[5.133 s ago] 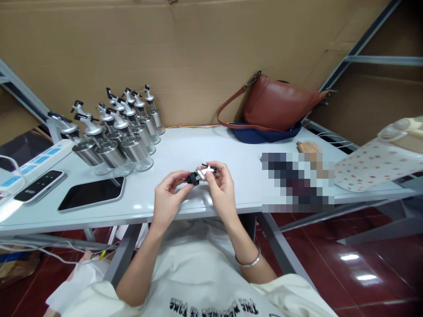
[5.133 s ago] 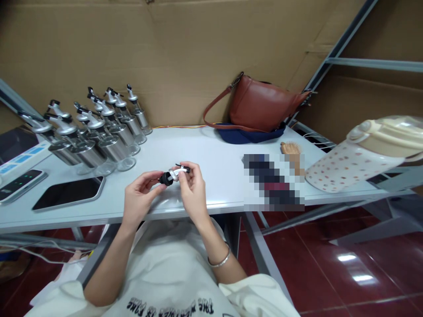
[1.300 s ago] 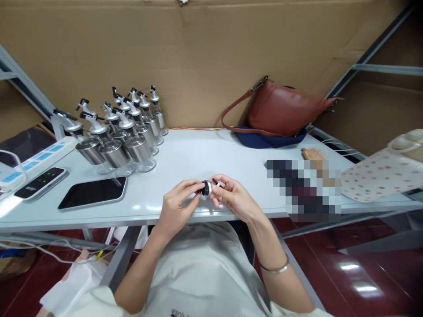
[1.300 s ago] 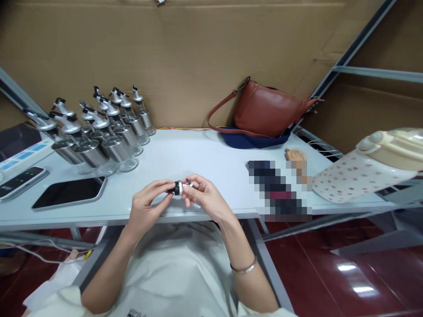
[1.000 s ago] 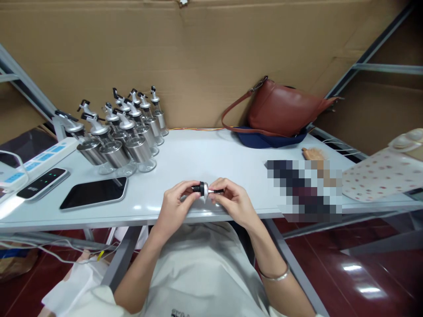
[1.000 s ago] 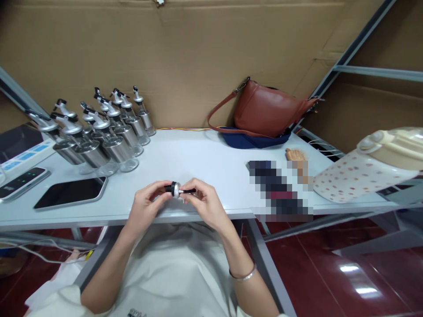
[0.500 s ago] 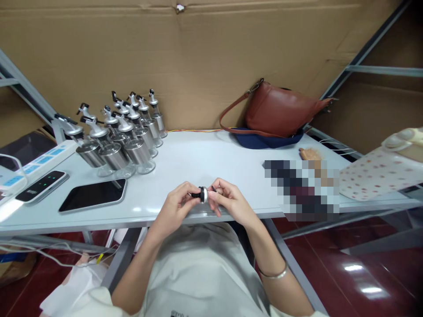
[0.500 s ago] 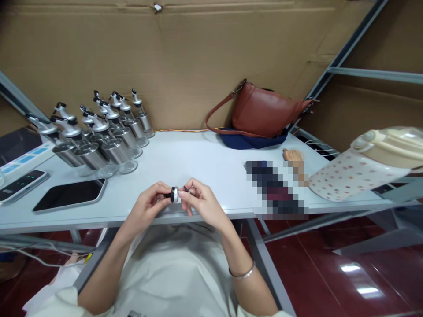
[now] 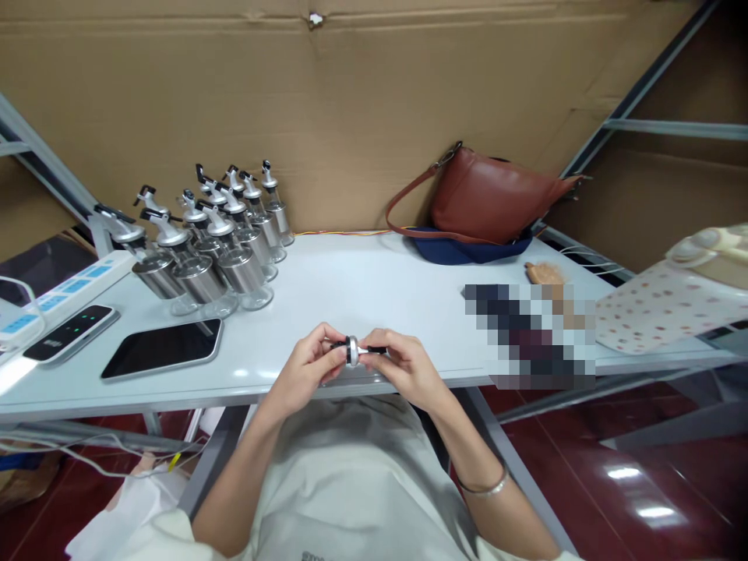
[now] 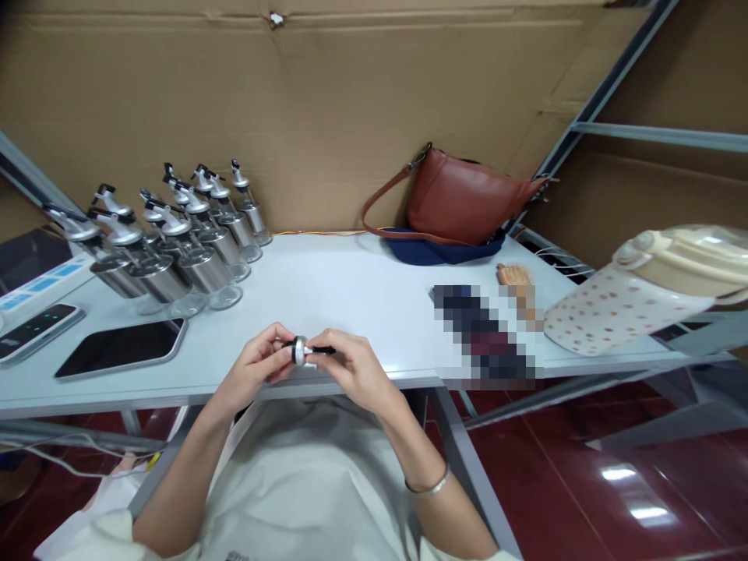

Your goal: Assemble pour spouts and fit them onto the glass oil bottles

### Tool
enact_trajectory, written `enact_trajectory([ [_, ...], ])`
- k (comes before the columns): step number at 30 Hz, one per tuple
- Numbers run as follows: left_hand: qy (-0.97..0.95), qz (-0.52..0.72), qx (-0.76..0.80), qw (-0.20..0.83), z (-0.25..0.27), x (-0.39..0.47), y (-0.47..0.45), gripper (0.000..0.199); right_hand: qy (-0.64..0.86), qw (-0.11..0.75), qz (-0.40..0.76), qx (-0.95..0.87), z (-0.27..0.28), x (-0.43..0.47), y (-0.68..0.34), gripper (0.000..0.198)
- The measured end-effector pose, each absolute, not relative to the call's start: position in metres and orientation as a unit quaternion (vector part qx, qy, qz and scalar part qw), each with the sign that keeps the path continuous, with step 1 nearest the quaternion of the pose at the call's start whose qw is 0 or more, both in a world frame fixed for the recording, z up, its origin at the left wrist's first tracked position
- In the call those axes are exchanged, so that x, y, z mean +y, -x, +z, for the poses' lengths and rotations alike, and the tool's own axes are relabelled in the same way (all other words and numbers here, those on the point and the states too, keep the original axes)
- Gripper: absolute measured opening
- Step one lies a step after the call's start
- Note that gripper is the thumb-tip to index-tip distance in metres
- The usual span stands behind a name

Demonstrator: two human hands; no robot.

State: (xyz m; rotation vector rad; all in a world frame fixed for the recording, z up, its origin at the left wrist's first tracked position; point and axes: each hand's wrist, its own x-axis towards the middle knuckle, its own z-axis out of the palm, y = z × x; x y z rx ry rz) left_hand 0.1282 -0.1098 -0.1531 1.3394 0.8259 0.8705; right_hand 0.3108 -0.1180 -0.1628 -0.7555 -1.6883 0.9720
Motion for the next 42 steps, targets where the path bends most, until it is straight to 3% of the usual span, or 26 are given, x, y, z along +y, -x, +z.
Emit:
enact_trajectory([
  [5,-0.608,0.385,0.338,0.607,-0.153,-0.109,-0.125,0.033,0.34,0.501,0.339,-0.72,-0.163,-0.122,-0.309,0.004],
  [13,-0.736,0.362,0.333,0.466,-0.154,-0.113,-0.127,0.012,0.362,0.428,0.605,-0.566,-0.148,-0.12,-0.312,0.034],
  [17,-0.75,0.383,0.331,0.426,-0.158,-0.114,-0.131,0.011,0.352,0.396,0.661,-0.532,-0.148,-0.113,-0.313,0.035],
  [20,-0.711,0.414,0.365,0.435,-0.158,-0.115,-0.134,0.008,0.353,0.452,0.619,-0.537,-0.15,-0.112,-0.311,0.031],
  [25,-0.632,0.465,0.381,0.489,-0.153,-0.116,-0.135,0.027,0.355,0.537,0.52,-0.562,-0.153,-0.114,-0.308,0.023],
  [36,-0.678,0.409,0.44,0.424,-0.152,-0.114,-0.135,0.027,0.38,0.552,0.297,-0.68,-0.164,-0.122,-0.309,0.007],
  [42,-0.711,0.364,0.391,0.457,-0.147,-0.118,-0.131,0.035,0.257,0.582,0.205,-0.743,-0.166,-0.123,-0.31,0.03],
])
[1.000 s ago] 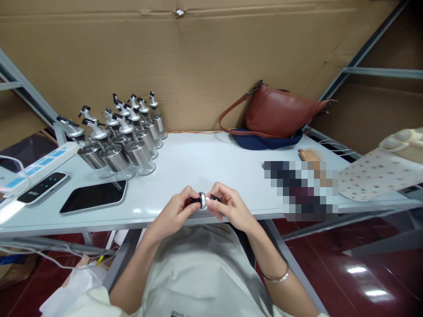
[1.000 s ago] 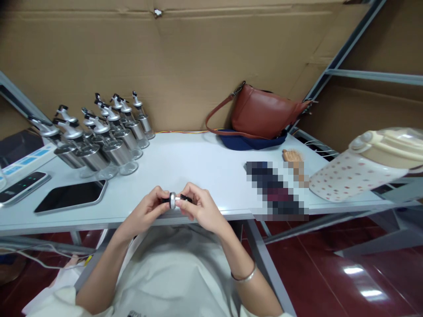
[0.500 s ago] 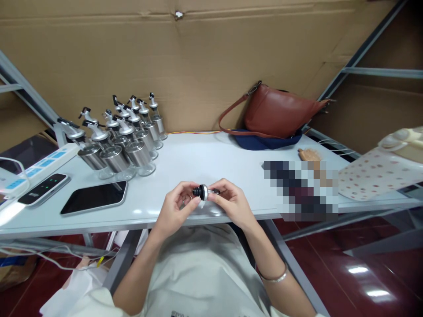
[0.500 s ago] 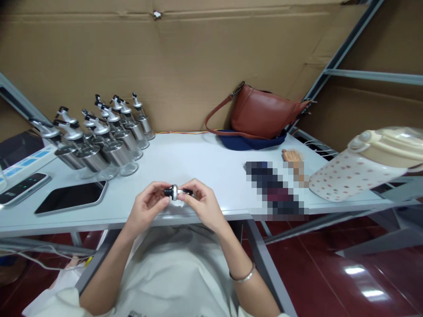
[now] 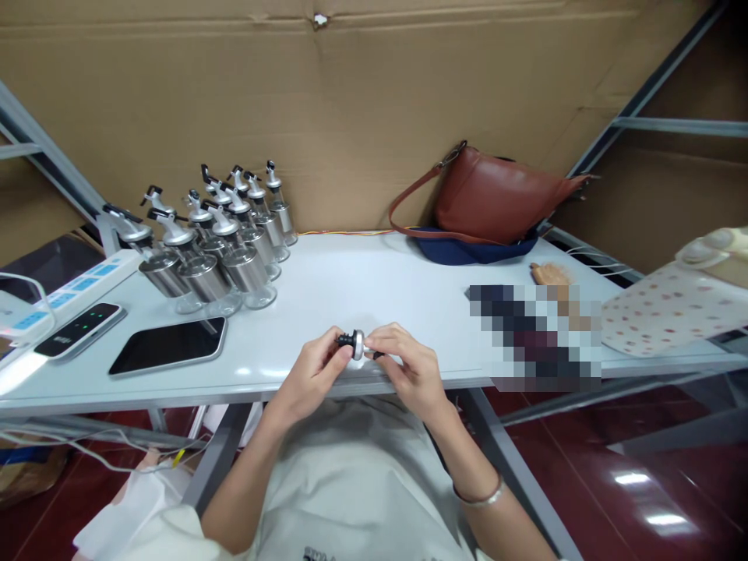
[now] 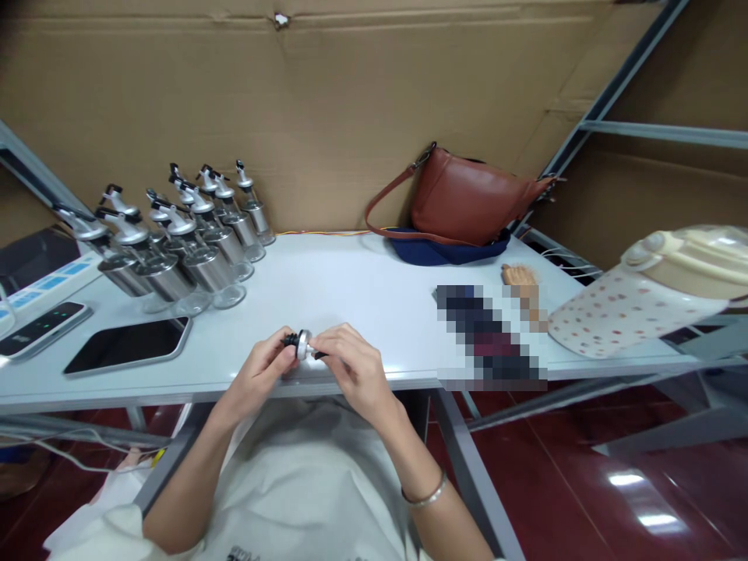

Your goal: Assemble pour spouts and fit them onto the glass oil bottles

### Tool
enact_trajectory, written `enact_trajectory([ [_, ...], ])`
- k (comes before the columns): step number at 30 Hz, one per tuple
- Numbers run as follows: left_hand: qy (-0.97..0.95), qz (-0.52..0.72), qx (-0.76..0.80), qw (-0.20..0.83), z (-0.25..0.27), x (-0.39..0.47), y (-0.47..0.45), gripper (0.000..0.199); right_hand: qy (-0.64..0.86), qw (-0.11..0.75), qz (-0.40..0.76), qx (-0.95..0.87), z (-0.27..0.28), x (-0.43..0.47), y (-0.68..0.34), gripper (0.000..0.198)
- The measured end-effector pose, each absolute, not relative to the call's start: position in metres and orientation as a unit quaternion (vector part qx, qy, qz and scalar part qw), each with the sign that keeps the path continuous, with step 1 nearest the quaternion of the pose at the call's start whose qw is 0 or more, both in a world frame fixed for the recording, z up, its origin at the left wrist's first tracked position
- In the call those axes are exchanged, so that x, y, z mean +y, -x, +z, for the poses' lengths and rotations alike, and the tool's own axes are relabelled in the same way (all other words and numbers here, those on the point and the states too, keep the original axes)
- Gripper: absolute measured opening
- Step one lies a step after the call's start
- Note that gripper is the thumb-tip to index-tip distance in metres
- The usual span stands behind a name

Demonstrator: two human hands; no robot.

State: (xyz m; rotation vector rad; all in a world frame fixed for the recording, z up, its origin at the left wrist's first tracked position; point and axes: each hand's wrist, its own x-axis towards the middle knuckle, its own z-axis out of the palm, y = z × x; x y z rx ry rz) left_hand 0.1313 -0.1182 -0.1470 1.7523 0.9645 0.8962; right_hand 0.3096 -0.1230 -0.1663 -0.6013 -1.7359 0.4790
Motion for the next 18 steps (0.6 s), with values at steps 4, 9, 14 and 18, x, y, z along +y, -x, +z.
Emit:
enact_trajectory([
  [4,-0.725,0.324,0.358,0.491,-0.144,-0.119,-0.128,0.035,0.259,0.585,0.215,-0.738,-0.166,-0.125,-0.308,0.024],
  [9,-0.769,0.273,0.362,0.45,-0.14,-0.118,-0.128,0.029,0.328,0.552,0.249,-0.725,-0.163,-0.129,-0.309,0.011],
  [14,-0.791,0.244,0.392,0.4,-0.142,-0.118,-0.13,0.023,0.412,0.485,0.347,-0.689,-0.154,-0.132,-0.311,0.019],
  [18,-0.796,0.234,0.408,0.381,-0.143,-0.118,-0.132,0.024,0.41,0.443,0.433,-0.669,-0.147,-0.128,-0.312,0.03],
])
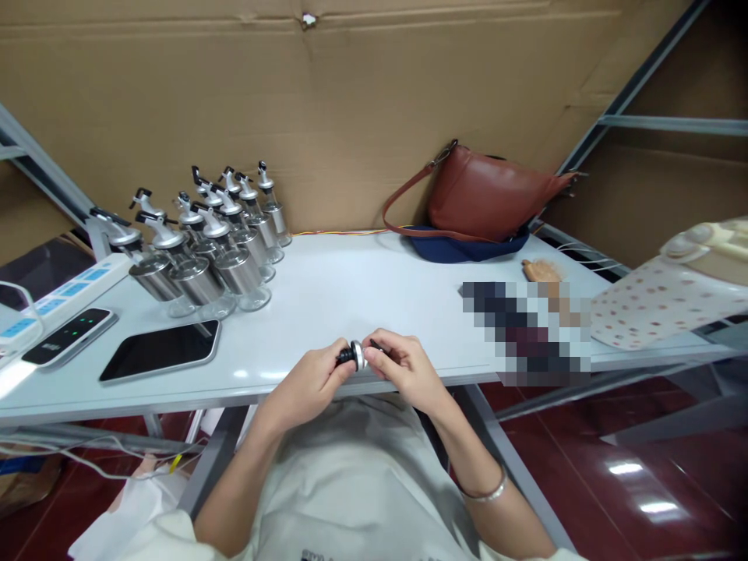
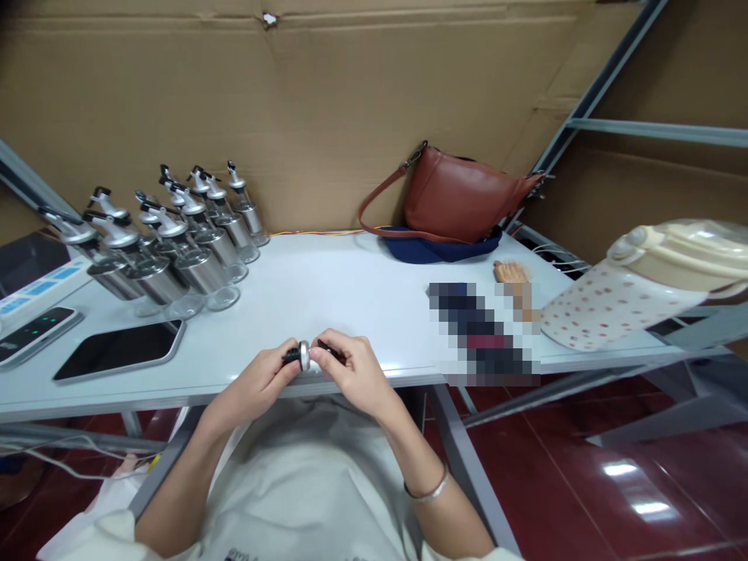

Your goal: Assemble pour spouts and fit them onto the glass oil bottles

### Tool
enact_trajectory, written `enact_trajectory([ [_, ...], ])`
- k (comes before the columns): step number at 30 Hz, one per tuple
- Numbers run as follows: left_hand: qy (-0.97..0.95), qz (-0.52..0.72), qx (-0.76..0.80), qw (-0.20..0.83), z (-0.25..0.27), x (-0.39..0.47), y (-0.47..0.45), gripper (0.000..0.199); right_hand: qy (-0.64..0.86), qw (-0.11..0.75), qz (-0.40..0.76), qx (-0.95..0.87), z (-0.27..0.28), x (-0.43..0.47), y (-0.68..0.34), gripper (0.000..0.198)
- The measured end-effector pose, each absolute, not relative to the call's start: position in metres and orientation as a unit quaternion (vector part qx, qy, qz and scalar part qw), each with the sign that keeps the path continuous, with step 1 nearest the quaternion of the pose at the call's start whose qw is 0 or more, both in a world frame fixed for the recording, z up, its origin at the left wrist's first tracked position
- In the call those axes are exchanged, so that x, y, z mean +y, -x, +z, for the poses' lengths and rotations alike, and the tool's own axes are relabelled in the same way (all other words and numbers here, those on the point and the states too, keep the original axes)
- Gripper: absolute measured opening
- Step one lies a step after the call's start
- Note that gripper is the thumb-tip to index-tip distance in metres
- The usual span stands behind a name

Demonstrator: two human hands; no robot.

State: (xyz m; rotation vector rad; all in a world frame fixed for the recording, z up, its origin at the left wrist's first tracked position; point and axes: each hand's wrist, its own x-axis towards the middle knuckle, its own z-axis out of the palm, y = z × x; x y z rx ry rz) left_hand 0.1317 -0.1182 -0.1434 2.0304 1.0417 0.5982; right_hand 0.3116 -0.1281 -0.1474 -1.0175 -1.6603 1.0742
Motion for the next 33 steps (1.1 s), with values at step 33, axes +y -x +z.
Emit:
enact_trajectory([
  [33,-0.682,0.399,0.372,0.487,-0.151,-0.12,-0.133,0.028,0.399,0.47,0.459,-0.639,-0.154,-0.127,-0.306,0.023],
])
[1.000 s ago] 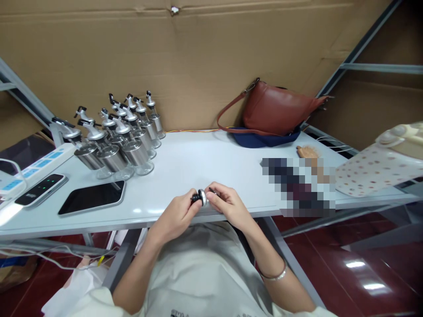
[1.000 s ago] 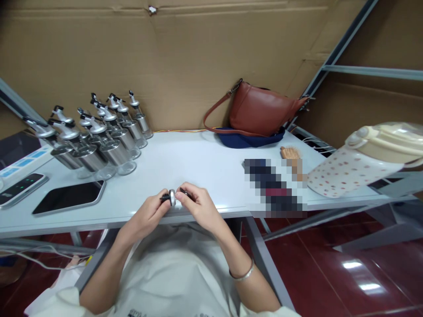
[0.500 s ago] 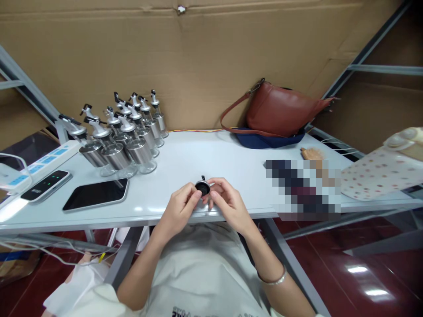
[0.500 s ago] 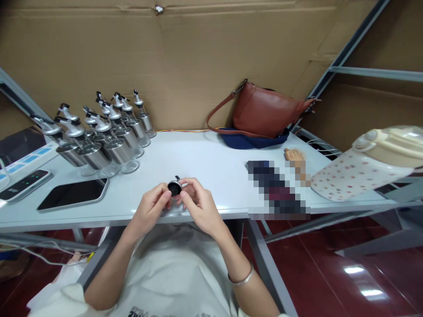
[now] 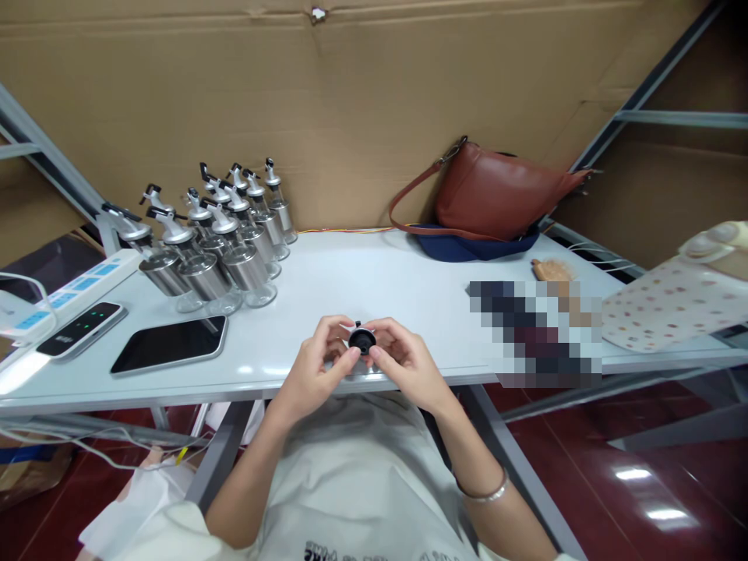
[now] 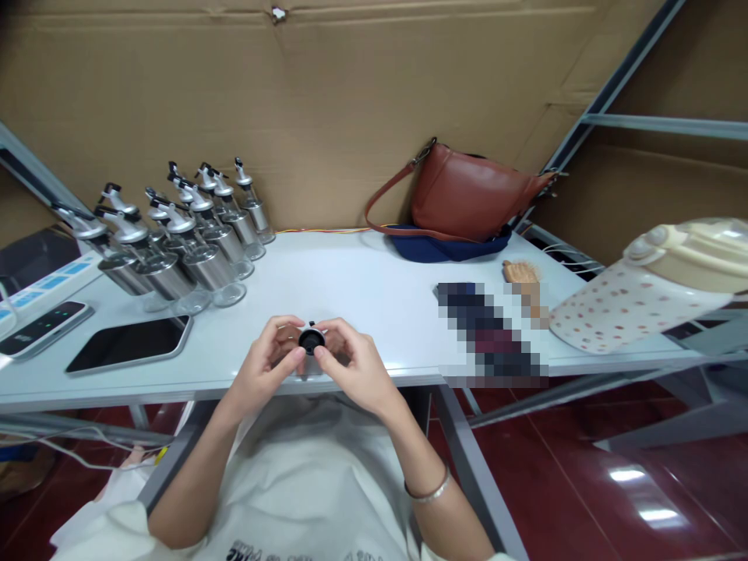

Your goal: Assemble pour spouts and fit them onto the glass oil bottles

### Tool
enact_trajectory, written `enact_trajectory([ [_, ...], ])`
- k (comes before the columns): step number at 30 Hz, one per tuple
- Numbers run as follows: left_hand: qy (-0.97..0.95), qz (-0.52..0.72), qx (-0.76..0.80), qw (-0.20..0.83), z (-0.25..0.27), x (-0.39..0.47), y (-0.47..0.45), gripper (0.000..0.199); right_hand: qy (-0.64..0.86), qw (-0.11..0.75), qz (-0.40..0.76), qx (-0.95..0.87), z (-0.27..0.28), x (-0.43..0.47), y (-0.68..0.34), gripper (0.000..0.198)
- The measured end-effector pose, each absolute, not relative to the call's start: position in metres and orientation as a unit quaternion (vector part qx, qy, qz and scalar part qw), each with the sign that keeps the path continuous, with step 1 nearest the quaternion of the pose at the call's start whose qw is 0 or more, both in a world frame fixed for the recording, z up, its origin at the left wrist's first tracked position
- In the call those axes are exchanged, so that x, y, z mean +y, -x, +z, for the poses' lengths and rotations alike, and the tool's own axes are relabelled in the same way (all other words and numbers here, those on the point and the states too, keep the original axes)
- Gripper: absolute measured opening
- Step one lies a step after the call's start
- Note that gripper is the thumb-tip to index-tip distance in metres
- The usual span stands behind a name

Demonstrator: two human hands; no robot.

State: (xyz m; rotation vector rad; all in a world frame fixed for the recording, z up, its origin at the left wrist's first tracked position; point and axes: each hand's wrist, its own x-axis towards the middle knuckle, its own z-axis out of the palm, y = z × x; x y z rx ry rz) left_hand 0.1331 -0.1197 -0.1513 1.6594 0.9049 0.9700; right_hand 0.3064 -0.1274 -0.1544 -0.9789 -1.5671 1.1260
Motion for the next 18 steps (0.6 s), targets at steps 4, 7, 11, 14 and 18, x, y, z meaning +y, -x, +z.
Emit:
enact_trajectory([
  [4,-0.7,0.377,0.355,0.492,-0.1515,-0.1183,-0.1309,0.029,0.406,0.461,0.442,-0.654,-0.1535,-0.1276,-0.304,0.023],
  [7,-0.702,0.397,0.353,0.475,-0.153,-0.1174,-0.131,0.024,0.405,0.452,0.429,-0.669,-0.1544,-0.1273,-0.3039,0.024],
  [11,-0.702,0.422,0.352,0.453,-0.1525,-0.1169,-0.133,0.025,0.387,0.472,0.422,-0.67,-0.1566,-0.1271,-0.3063,0.026],
  [14,-0.71,0.425,0.375,0.418,-0.1522,-0.116,-0.1344,0.03,0.387,0.481,0.413,-0.669,-0.1577,-0.1275,-0.3058,0.028],
  [18,-0.734,0.46,0.409,0.286,-0.1571,-0.1141,-0.1355,0.025,0.435,0.486,0.319,-0.688,-0.1591,-0.1294,-0.2996,0.026],
])
